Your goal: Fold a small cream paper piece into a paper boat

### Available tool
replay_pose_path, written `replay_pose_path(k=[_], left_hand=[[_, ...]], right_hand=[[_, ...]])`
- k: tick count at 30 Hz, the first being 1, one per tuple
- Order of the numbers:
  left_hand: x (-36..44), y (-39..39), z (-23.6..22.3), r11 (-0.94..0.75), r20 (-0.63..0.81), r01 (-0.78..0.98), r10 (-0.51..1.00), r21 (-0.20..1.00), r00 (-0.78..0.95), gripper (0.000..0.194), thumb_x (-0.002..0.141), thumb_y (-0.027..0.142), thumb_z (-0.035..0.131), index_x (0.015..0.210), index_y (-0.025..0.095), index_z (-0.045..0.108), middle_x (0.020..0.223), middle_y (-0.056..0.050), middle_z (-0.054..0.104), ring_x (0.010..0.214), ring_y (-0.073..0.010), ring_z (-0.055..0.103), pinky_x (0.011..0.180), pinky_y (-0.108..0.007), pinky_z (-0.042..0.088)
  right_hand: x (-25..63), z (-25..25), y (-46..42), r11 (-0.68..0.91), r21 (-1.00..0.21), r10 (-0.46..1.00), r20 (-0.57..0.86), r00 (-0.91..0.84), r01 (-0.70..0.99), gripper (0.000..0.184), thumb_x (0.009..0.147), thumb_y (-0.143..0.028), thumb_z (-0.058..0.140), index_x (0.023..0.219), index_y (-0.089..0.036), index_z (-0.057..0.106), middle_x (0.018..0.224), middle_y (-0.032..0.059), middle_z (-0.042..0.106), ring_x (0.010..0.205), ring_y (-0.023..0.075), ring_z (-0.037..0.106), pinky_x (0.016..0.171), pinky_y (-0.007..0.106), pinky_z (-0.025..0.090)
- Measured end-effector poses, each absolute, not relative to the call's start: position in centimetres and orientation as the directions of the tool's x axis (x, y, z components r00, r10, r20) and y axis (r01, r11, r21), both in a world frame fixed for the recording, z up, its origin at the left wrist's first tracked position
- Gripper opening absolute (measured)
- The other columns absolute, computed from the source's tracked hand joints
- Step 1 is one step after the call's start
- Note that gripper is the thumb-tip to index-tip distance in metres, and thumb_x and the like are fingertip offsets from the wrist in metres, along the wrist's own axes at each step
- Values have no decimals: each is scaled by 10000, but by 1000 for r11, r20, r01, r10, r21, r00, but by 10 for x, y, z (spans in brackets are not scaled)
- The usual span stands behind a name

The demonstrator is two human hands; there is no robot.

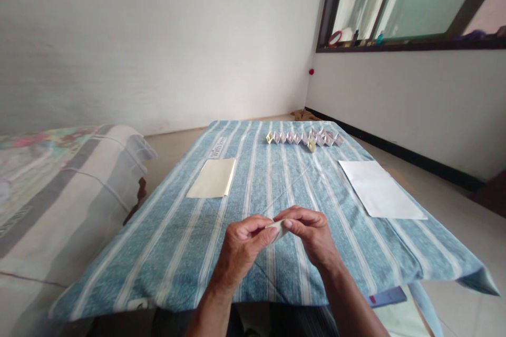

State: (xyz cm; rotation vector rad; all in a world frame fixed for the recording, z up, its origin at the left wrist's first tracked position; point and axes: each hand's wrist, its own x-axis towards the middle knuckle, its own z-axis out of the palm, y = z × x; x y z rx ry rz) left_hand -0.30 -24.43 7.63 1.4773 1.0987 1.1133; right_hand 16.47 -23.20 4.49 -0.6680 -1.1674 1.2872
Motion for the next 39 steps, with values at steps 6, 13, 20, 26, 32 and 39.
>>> replay_pose_path(k=[6,13,20,26,32,39], left_hand=[[0,-247,77,-159,147,84,980,984,135,137,757,290,713,714,163,739,706,-11,658,690,-159,582,649,-247,431],[2,-247,73,-150,145,40,984,988,107,139,746,291,730,685,166,719,670,5,633,663,-139,557,622,-231,422],[3,-248,72,-156,155,11,985,988,77,156,733,272,748,637,162,691,639,8,625,636,-131,545,607,-231,418],[3,-249,68,-181,181,-6,982,984,58,163,730,260,758,630,166,670,630,11,621,626,-134,550,606,-239,429],[2,-252,72,-149,154,-63,985,987,75,155,707,250,775,628,166,670,633,19,606,629,-125,538,605,-229,419],[0,-252,74,-125,134,-70,979,990,153,155,743,285,743,666,159,694,655,5,598,654,-131,519,623,-240,401]], right_hand=[[164,45,-232,229,-894,949,294,-118,-385,39,768,-236,758,737,-235,782,811,34,724,771,189,637,726,315,492],[165,44,-233,263,-888,941,322,-102,-377,49,780,-216,749,756,-238,787,827,38,730,785,190,636,737,316,485],[165,44,-234,280,-881,935,340,-98,-382,60,785,-202,745,760,-239,786,838,44,734,801,198,638,743,326,485],[165,44,-238,293,-877,931,353,-97,-380,65,787,-192,745,768,-237,787,850,44,738,800,195,642,746,323,488],[166,44,-238,303,-875,926,363,-98,-377,69,792,-192,742,776,-243,786,859,40,740,807,191,643,748,316,487],[168,44,-238,305,-871,921,372,-112,-384,70,798,-199,738,775,-247,784,859,41,735,809,194,640,745,325,487]])
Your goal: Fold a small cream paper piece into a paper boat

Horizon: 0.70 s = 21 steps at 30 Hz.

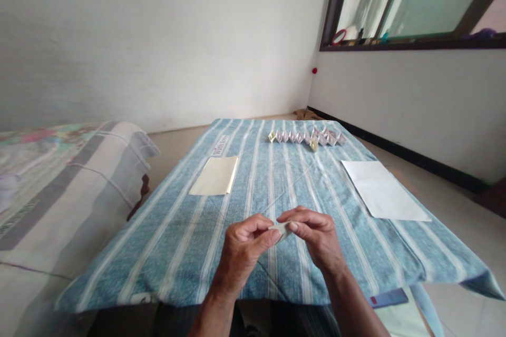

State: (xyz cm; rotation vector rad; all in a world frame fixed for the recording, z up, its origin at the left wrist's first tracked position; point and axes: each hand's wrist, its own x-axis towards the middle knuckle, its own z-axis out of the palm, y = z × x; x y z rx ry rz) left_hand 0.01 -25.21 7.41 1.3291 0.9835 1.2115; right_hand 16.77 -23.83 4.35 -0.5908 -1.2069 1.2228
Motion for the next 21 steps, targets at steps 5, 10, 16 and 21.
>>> replay_pose_path(k=[5,10,16,21], left_hand=[[0,-250,68,-159,167,-77,980,984,112,165,734,264,749,627,165,671,649,3,602,649,-140,525,628,-257,407],[3,-250,69,-137,148,-128,985,982,85,184,712,247,757,583,163,655,607,15,579,617,-128,502,617,-252,394],[3,-244,72,-52,75,-174,989,983,126,176,747,299,728,654,152,698,625,5,595,644,-135,501,651,-253,391],[4,-235,71,-80,84,-96,996,992,31,203,730,318,726,615,157,676,587,22,565,615,-128,474,625,-244,372]], right_hand=[[166,41,-238,297,-869,927,362,-98,-396,66,789,-198,742,763,-241,784,835,44,734,807,202,644,758,337,488],[163,40,-236,259,-868,943,322,-84,-424,50,768,-205,753,737,-234,781,817,44,731,788,205,644,740,337,492],[159,41,-233,183,-890,978,208,-15,-418,65,710,-261,784,670,-216,762,672,16,681,661,162,574,663,297,454],[151,43,-232,67,-902,997,40,73,-426,141,654,-292,800,588,-202,713,543,-27,583,559,122,473,604,268,390]])
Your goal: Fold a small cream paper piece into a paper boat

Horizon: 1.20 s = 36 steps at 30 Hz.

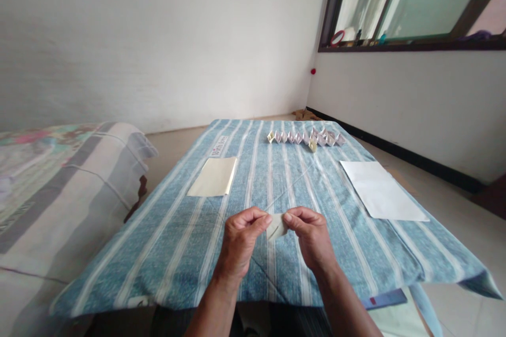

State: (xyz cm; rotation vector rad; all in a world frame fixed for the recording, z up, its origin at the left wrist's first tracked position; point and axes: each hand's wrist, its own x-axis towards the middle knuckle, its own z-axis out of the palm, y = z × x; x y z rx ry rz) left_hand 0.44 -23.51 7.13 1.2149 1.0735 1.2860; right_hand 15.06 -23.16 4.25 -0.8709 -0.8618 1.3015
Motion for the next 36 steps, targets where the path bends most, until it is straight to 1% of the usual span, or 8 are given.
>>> replay_pose_path(k=[3,8,13,16,20,26,32,36], left_hand=[[6,-233,71,-36,37,-72,999,997,19,228,728,356,726,626,157,677,581,26,567,612,-124,480,623,-237,377],[7,-234,70,83,-80,-23,992,996,102,281,718,401,719,610,144,682,572,8,590,619,-141,524,614,-247,420],[7,-233,66,72,-73,26,997,997,40,309,702,352,719,490,154,615,461,25,541,518,-117,491,555,-236,395],[7,-232,65,102,-103,16,994,995,40,267,707,361,717,553,149,666,495,12,590,528,-124,523,555,-235,406],[7,-232,64,184,-184,18,972,983,142,263,714,398,712,666,140,729,618,-36,680,639,-171,617,603,-255,459],[7,-232,58,130,-133,55,989,990,71,293,697,361,704,496,156,645,484,-16,615,483,-125,519,527,-242,393],[4,-232,57,196,-196,11,973,980,120,294,680,395,708,529,148,658,509,-23,626,477,-116,506,526,-240,371],[2,-233,60,161,-169,75,980,984,105,284,674,384,701,523,148,650,511,-25,627,490,-124,512,532,-243,379]], right_hand=[[148,43,-229,41,-893,995,-5,100,-448,159,644,-306,795,584,-195,699,529,-35,557,546,115,446,584,263,359],[147,42,-227,39,-893,990,-28,142,-449,190,624,-328,800,580,-180,688,535,-34,556,540,106,425,569,258,329],[143,38,-225,-2,-885,987,-76,139,-466,251,601,-359,808,563,-161,660,514,-27,541,514,101,419,539,255,322],[141,37,-222,-31,-876,986,-107,132,-481,268,605,-373,802,563,-162,641,487,-33,521,483,98,417,508,252,325],[141,36,-220,-39,-887,985,-110,130,-459,275,602,-379,794,555,-161,633,480,-28,531,458,92,423,483,247,330],[139,36,-221,-41,-896,985,-110,132,-442,254,600,-361,782,539,-169,627,463,-30,517,453,96,424,468,247,329],[137,34,-220,-64,-880,984,-135,118,-470,250,597,-347,779,533,-166,618,466,-32,516,445,91,422,459,242,331],[136,34,-219,-72,-886,983,-142,119,-459,258,595,-337,779,518,-164,603,443,-39,495,429,87,411,448,238,315]])
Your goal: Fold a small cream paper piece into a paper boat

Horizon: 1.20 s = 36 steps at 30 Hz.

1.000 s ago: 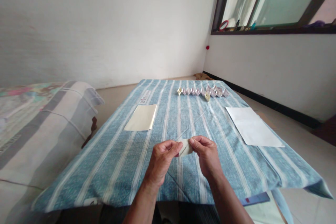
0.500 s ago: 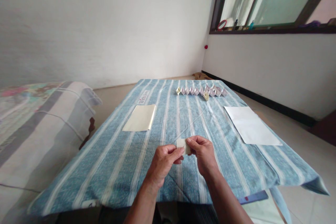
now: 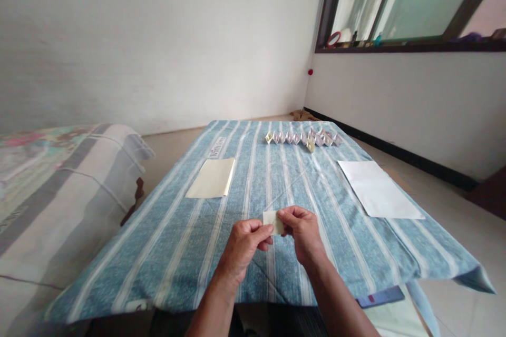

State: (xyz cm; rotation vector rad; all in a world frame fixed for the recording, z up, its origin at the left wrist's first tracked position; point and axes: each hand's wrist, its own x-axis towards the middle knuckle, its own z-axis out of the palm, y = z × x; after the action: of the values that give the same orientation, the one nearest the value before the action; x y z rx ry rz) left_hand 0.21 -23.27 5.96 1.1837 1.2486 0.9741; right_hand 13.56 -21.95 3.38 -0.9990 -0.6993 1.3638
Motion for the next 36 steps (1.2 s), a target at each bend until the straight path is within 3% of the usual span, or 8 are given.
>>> replay_pose_path(k=[11,14,17,19,22,26,32,36], left_hand=[[0,-235,58,121,-131,109,987,987,88,291,715,374,678,529,151,658,522,-19,633,517,-130,532,546,-242,406],[0,-235,59,144,-150,90,987,985,58,256,705,372,704,581,149,687,565,-19,652,583,-149,581,592,-249,440],[-1,-236,54,219,-219,52,976,974,12,306,707,433,731,637,136,704,613,-39,675,621,-162,614,620,-258,460],[-3,-238,50,274,-274,-8,961,962,49,386,712,499,733,631,123,699,600,-55,675,580,-153,606,589,-254,457],[-2,-241,46,339,-288,-240,931,910,222,440,724,551,724,676,114,710,623,-59,680,556,-139,596,549,-244,462],[3,-243,50,379,-273,-492,922,784,275,329,732,462,766,706,140,700,664,-25,677,624,-143,625,587,-252,509],[5,-242,51,362,-319,-519,932,775,174,246,666,327,822,735,112,724,680,-46,700,629,-131,627,592,-210,498],[5,-242,44,301,-300,-472,951,829,80,245,664,337,813,681,113,715,656,-49,698,619,-133,622,615,-216,504]], right_hand=[[139,36,-221,-55,-904,991,-101,87,-424,236,618,-344,781,548,-164,646,462,-30,521,450,97,426,471,246,335],[141,37,-222,44,-941,990,-5,144,-337,201,664,-341,767,589,-178,677,515,-22,561,503,115,467,524,261,381],[142,37,-226,254,-963,949,229,217,-94,149,773,-315,702,673,-204,705,627,4,623,601,152,544,600,289,432],[142,38,-230,438,-880,861,469,195,183,145,851,-259,630,740,-221,715,717,30,654,679,176,585,643,308,451],[140,38,-236,621,-563,664,748,16,546,159,901,-178,572,854,-229,715,869,76,690,807,213,622,711,347,470],[136,33,-243,699,-245,480,857,-187,672,215,927,-114,514,1007,-225,680,1033,114,686,994,255,620,793,394,492],[134,16,-243,678,-165,437,874,-212,716,275,942,-98,445,1070,-224,654,1155,112,634,1169,282,558,877,453,510],[133,10,-246,701,-237,478,857,-195,673,240,905,-115,533,1097,-187,658,1199,143,606,1205,303,528,908,462,512]])
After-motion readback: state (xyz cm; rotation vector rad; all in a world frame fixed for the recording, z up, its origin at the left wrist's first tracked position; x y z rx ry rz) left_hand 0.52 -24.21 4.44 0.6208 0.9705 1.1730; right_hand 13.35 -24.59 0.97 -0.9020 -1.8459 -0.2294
